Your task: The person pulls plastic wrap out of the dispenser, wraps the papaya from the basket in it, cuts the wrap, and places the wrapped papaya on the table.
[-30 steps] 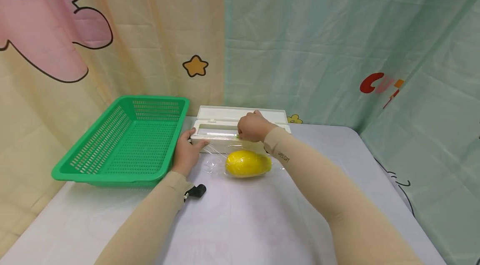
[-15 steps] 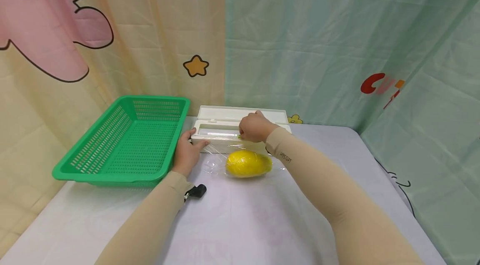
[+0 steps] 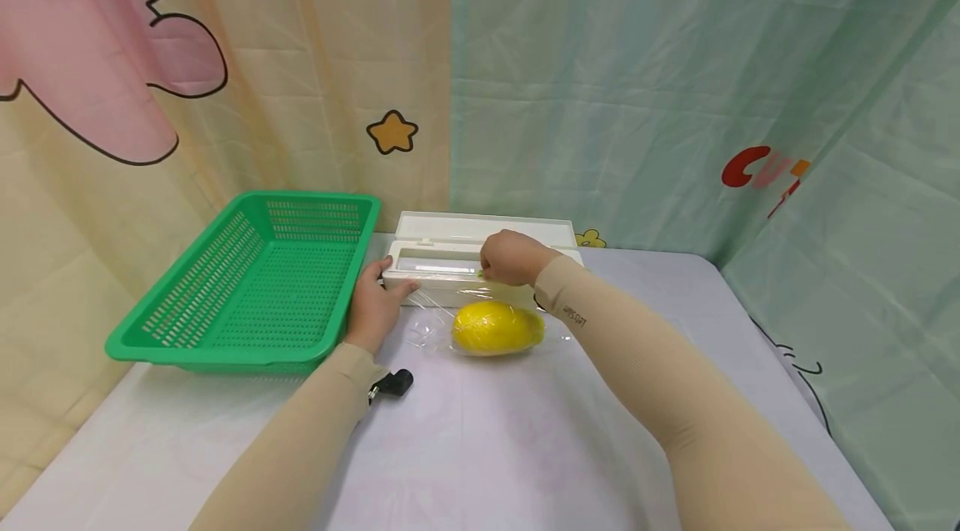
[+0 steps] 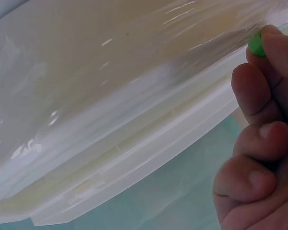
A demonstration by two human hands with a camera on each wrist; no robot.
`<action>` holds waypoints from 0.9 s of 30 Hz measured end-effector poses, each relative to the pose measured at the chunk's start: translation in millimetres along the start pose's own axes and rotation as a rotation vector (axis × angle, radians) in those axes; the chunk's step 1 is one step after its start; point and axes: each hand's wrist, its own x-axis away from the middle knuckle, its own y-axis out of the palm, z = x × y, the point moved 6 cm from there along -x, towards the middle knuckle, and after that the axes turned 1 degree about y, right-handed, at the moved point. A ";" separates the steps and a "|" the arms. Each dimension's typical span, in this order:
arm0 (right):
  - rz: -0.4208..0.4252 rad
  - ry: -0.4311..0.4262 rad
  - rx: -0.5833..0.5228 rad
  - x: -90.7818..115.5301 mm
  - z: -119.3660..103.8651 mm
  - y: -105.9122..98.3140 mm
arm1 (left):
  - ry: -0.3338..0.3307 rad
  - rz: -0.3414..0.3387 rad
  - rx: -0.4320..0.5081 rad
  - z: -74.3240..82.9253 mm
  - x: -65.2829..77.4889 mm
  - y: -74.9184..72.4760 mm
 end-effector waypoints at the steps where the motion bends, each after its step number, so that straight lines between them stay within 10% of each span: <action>1: 0.000 0.002 -0.003 0.1 0.1 0.2 | 0.001 0.000 0.000 0.2 0.1 -0.1; 27: 0.008 0.029 -0.046 1.6 10.6 6.9 | -0.011 -0.005 0.019 3.3 2.6 -1.4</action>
